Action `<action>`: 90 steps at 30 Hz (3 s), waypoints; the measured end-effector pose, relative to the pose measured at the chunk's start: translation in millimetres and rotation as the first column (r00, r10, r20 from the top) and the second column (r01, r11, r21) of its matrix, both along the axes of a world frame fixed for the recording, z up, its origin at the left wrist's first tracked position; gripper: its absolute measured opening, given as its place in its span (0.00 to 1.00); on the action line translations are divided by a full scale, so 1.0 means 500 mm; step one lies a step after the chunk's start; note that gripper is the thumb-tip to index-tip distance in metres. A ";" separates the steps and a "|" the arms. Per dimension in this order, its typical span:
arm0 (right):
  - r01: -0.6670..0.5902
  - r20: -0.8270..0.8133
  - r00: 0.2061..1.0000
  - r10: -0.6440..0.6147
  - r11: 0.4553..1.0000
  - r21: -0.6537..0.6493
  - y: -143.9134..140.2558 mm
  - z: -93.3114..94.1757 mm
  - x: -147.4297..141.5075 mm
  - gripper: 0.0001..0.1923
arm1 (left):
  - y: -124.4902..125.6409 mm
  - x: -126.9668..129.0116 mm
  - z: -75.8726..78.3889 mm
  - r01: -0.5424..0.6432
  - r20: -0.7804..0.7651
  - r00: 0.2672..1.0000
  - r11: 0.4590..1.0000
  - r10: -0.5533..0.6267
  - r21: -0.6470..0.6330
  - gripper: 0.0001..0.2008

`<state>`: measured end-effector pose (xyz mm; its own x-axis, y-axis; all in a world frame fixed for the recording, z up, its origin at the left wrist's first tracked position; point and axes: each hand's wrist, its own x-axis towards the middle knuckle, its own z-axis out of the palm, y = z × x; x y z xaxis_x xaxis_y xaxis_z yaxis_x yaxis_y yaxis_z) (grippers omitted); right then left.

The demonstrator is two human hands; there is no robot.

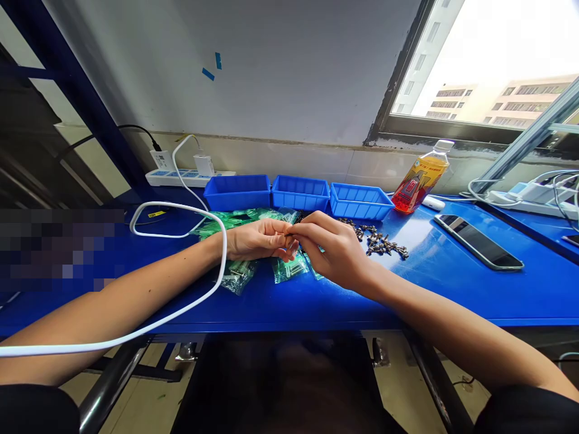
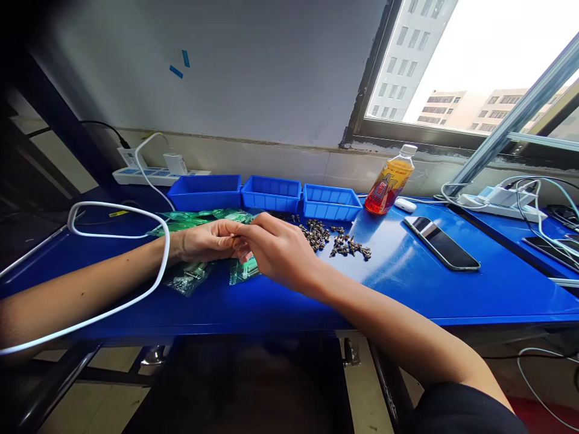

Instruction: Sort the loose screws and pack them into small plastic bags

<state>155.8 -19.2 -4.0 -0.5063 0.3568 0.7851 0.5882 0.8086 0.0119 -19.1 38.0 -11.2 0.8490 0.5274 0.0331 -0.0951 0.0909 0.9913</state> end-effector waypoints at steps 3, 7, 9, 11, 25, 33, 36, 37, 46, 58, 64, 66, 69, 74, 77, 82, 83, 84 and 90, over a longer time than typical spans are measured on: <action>0.001 0.014 1.000 -0.001 1.000 -0.007 -0.001 0.000 0.001 0.12 | 0.001 0.000 -0.001 0.005 0.013 1.000 1.000 -0.005 -0.002 0.18; 0.001 0.015 1.000 -0.001 1.000 0.001 -0.002 -0.001 0.000 0.13 | 0.007 -0.002 -0.006 0.040 0.022 0.999 0.998 -0.039 -0.046 0.18; 0.002 0.004 1.000 -0.002 1.000 0.017 -0.001 -0.002 -0.001 0.12 | 0.011 -0.004 -0.010 0.071 0.039 0.997 0.995 -0.069 -0.064 0.18; 0.003 -0.004 1.000 -0.003 1.000 0.027 -0.001 -0.003 -0.003 0.12 | 0.015 -0.005 -0.014 0.101 0.059 0.994 0.992 -0.096 -0.076 0.17; -0.028 0.005 1.000 0.028 0.999 0.034 0.001 -0.005 0.001 0.13 | 0.016 -0.007 -0.014 0.143 0.084 0.987 0.986 -0.136 -0.084 0.16; 0.015 -0.013 1.000 -0.015 0.999 0.028 0.000 -0.007 -0.002 0.13 | 0.017 -0.006 -0.015 0.146 0.079 0.987 0.986 -0.139 -0.081 0.16; 0.011 -0.015 1.000 -0.010 0.999 0.044 0.001 -0.008 -0.001 0.13 | 0.016 -0.004 -0.014 0.149 0.077 0.987 0.986 -0.143 -0.073 0.16; 0.008 -0.011 1.000 -0.007 0.999 0.047 0.002 -0.007 -0.001 0.13 | 0.016 -0.004 -0.014 0.152 0.080 0.986 0.986 -0.146 -0.071 0.16; -0.036 0.010 0.999 0.036 0.995 0.091 0.002 -0.005 -0.001 0.14 | 0.021 -0.008 -0.018 0.188 0.103 0.978 0.978 -0.179 -0.091 0.13; -0.042 0.016 0.999 0.041 0.995 0.094 0.000 -0.004 -0.001 0.14 | 0.019 -0.008 -0.014 0.160 0.087 0.985 0.982 -0.152 -0.096 0.15; 0.000 0.005 1.000 -0.001 0.995 0.100 -0.001 -0.003 -0.002 0.14 | 0.018 -0.007 -0.013 0.151 0.076 0.987 0.984 -0.145 -0.092 0.16; 0.006 0.002 1.000 -0.006 0.995 0.102 -0.001 -0.003 -0.003 0.13 | 0.018 -0.008 -0.014 0.151 0.078 0.987 0.985 -0.144 -0.090 0.16; -0.010 0.011 1.000 0.009 0.993 0.117 -0.001 -0.003 -0.003 0.13 | 0.018 -0.008 -0.014 0.160 0.079 0.985 0.983 -0.154 -0.088 0.15; -0.022 0.018 1.000 0.020 0.993 0.119 -0.001 -0.001 -0.002 0.13 | 0.019 -0.007 -0.013 0.164 0.083 0.984 0.983 -0.158 -0.081 0.15; -0.031 0.022 0.999 0.029 0.995 0.097 -0.001 -0.001 -0.001 0.14 | 0.019 -0.007 -0.014 0.170 0.090 0.982 0.982 -0.163 -0.077 0.16; -0.052 0.024 0.998 0.050 0.994 0.094 0.001 -0.001 -0.001 0.13 | 0.019 -0.008 -0.017 0.173 0.096 0.982 0.982 -0.165 -0.081 0.15; -0.056 0.027 0.998 0.054 0.994 0.096 0.002 -0.001 -0.001 0.13 | 0.019 -0.008 -0.017 0.173 0.096 0.982 0.982 -0.165 -0.082 0.15; -0.060 0.030 0.998 0.057 0.994 0.096 0.003 -0.001 0.000 0.13 | 0.019 -0.008 -0.017 0.172 0.096 0.982 0.982 -0.164 -0.083 0.16; -0.065 0.050 0.997 0.060 0.994 0.090 0.006 -0.001 0.003 0.13 | 0.018 -0.007 -0.017 0.157 0.081 0.985 0.985 -0.151 -0.077 0.16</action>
